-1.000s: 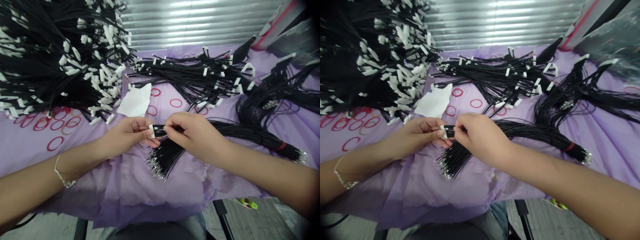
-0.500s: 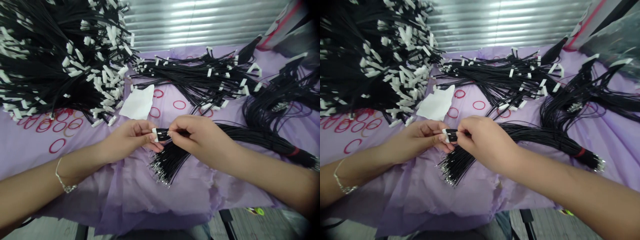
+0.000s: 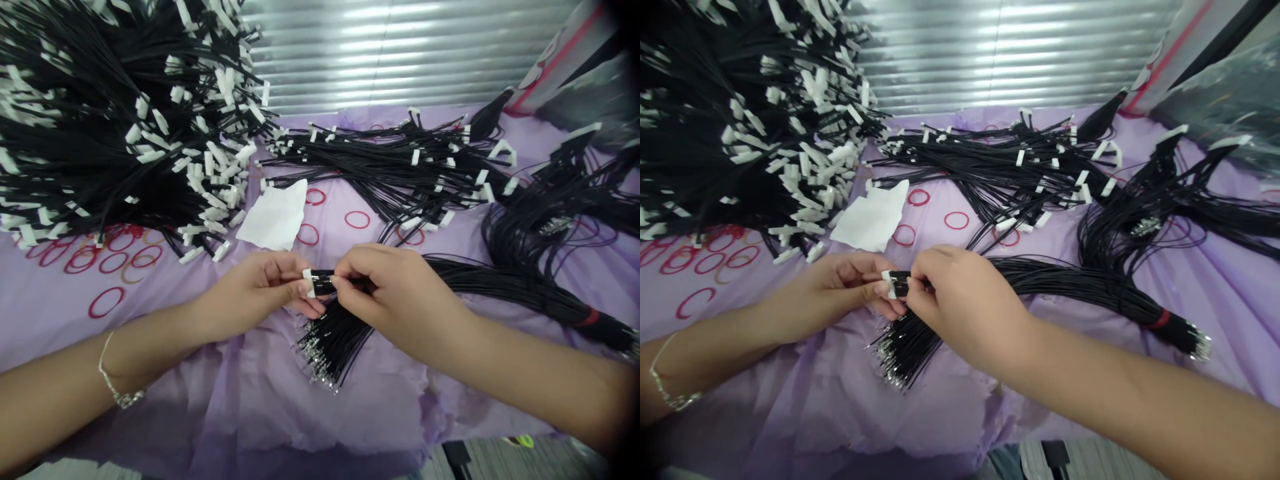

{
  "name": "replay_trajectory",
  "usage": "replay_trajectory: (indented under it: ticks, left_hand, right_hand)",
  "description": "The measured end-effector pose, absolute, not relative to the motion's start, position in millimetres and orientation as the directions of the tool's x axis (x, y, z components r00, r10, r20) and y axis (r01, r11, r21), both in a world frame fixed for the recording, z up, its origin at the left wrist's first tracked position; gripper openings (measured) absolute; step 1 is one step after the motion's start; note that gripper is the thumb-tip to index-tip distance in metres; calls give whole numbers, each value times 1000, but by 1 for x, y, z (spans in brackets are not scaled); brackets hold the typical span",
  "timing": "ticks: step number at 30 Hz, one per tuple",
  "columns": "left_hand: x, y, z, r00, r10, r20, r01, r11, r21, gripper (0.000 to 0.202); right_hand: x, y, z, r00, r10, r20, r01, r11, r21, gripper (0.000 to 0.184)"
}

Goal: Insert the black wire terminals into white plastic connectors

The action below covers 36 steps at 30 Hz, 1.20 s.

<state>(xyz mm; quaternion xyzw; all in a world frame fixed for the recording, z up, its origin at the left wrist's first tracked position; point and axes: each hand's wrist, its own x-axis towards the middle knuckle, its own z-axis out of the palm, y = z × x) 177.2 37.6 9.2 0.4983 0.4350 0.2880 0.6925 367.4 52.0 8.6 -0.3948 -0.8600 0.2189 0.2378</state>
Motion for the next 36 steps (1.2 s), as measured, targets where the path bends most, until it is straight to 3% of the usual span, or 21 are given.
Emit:
replay_trajectory:
  ticks: [10, 23, 27, 36]
  left_hand:
    - [177, 40, 9, 465, 819, -337, 29, 367, 930, 8]
    - [179, 39, 11, 443, 823, -356, 18, 389, 921, 11]
    - [179, 39, 10, 449, 822, -351, -27, 405, 914, 12]
    - [177, 39, 7, 455, 827, -328, -51, 393, 918, 11]
  right_hand:
    - [369, 55, 7, -644, 712, 279, 490, 665, -564, 12]
    - [366, 54, 13, -576, 799, 170, 618, 562, -550, 12]
    - [366, 52, 13, -584, 788, 195, 637, 594, -492, 12]
    - [367, 48, 12, -595, 779, 198, 626, 604, -493, 13]
